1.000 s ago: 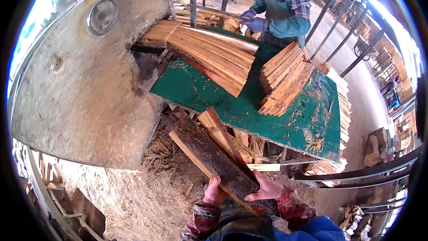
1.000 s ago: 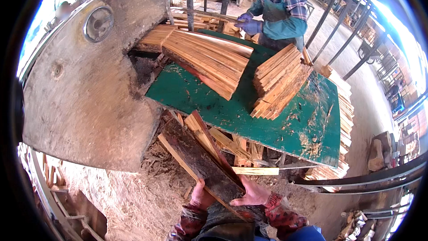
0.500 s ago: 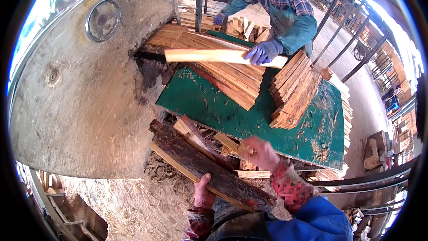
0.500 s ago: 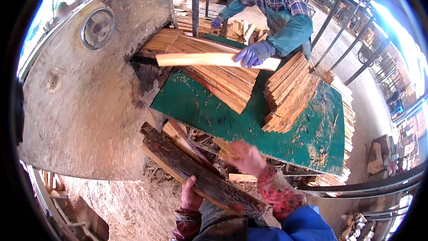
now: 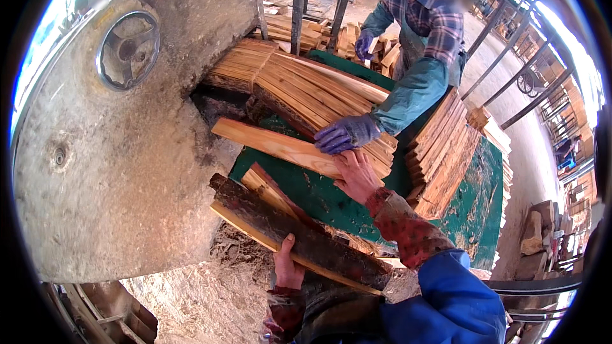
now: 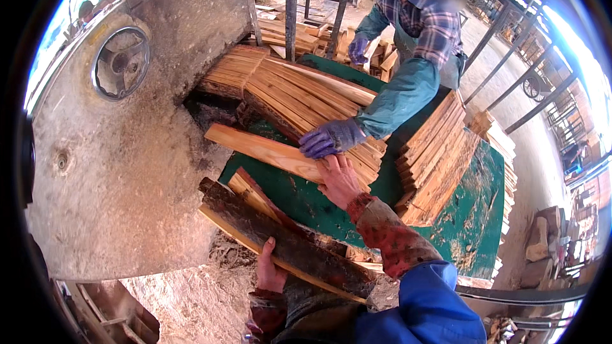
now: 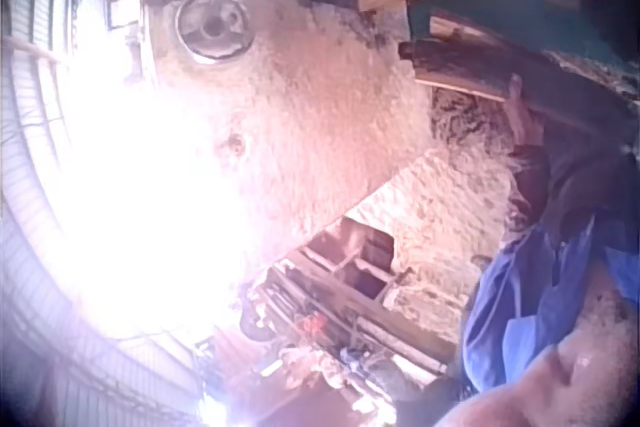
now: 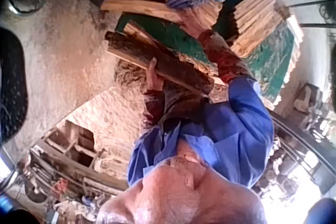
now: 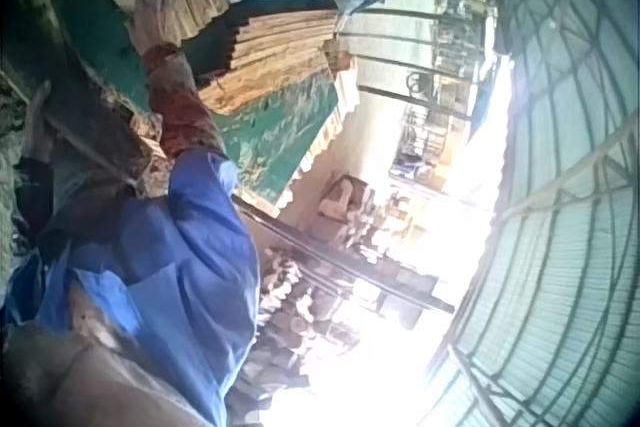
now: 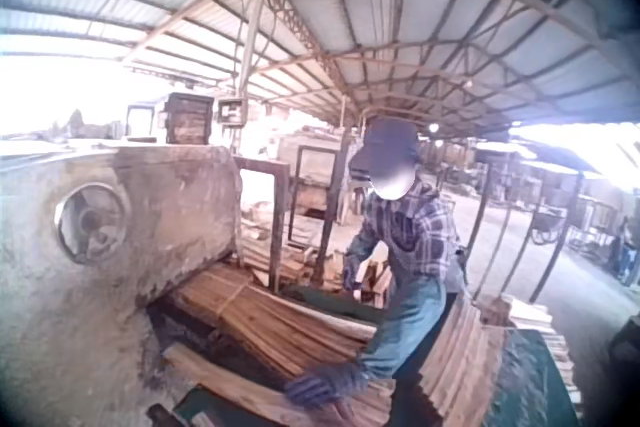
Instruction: The person picks up split wood planks from a green table and stacks them against a pile of logs. The person repeatedly gathers planks by hand and places them in a vertical stack, while another worker arranges planks on the table.
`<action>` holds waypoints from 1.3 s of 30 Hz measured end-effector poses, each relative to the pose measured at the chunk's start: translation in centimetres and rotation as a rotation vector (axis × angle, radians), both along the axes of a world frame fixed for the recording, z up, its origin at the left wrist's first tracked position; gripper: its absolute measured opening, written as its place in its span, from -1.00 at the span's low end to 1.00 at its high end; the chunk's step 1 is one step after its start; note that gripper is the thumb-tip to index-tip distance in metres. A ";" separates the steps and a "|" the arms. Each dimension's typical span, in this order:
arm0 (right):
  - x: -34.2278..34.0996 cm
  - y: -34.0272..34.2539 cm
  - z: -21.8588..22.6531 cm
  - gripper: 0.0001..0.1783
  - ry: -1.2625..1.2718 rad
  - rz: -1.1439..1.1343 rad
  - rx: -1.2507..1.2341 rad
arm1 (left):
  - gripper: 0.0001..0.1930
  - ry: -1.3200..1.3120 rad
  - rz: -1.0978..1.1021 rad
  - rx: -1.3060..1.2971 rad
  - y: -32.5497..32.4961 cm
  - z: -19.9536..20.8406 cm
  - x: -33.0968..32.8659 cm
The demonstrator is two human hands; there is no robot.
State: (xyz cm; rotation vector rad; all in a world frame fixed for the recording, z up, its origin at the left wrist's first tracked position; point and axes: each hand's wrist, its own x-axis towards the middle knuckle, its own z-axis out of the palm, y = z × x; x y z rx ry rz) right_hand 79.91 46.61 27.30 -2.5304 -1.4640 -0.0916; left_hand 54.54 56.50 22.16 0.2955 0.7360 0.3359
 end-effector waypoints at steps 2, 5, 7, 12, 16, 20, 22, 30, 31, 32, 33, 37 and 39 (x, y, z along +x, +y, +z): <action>0.4 0.2 -0.5 -0.22 -0.054 -0.024 0.015 | -0.38 -0.008 0.002 0.039 0.7 -0.1 0.6; 1.3 0.9 -0.8 -0.24 -0.142 -0.037 -0.111 | -0.34 -0.010 -0.038 0.090 2.2 0.1 1.5; 1.7 1.1 -1.1 -0.27 -0.165 -0.039 -0.097 | -0.35 -0.009 -0.061 0.081 3.6 0.3 2.4; -1.0 -0.7 -2.3 -0.41 0.258 -0.136 -0.204 | -0.49 0.019 -0.071 -0.014 6.8 1.2 3.8; -2.8 -2.5 -2.8 -0.42 0.355 -0.237 0.022 | -0.51 0.060 -0.071 -0.006 8.7 1.5 4.5; -2.8 -2.8 -2.1 -0.49 0.600 -0.351 0.223 | -0.55 0.016 -0.056 0.031 9.7 1.4 5.8; -3.3 -2.6 -1.3 -0.52 0.608 -0.361 0.305 | -0.57 -0.050 -0.038 0.041 10.0 1.3 6.3; -6.1 -3.1 1.9 -0.56 0.224 -0.240 0.208 | -0.57 0.110 -0.005 0.189 10.5 -0.1 8.5; -6.4 -3.2 1.8 -0.55 0.173 -0.207 0.201 | -0.57 0.065 0.012 0.199 10.5 -0.3 8.7; -6.5 -3.6 1.8 -0.56 0.215 -0.150 0.157 | -0.57 0.145 -0.020 0.199 10.5 -0.6 9.0; -6.6 -3.8 1.6 -0.57 0.266 -0.126 0.128 | -0.57 0.180 -0.040 0.202 10.5 -0.9 9.3; -6.7 -3.6 0.7 -0.55 0.491 -0.086 0.040 | -0.58 0.224 -0.052 0.216 10.4 -1.5 10.0; -6.8 -2.4 0.6 -0.55 0.521 -0.101 0.041 | -0.58 0.255 -0.058 0.271 10.3 -1.5 10.0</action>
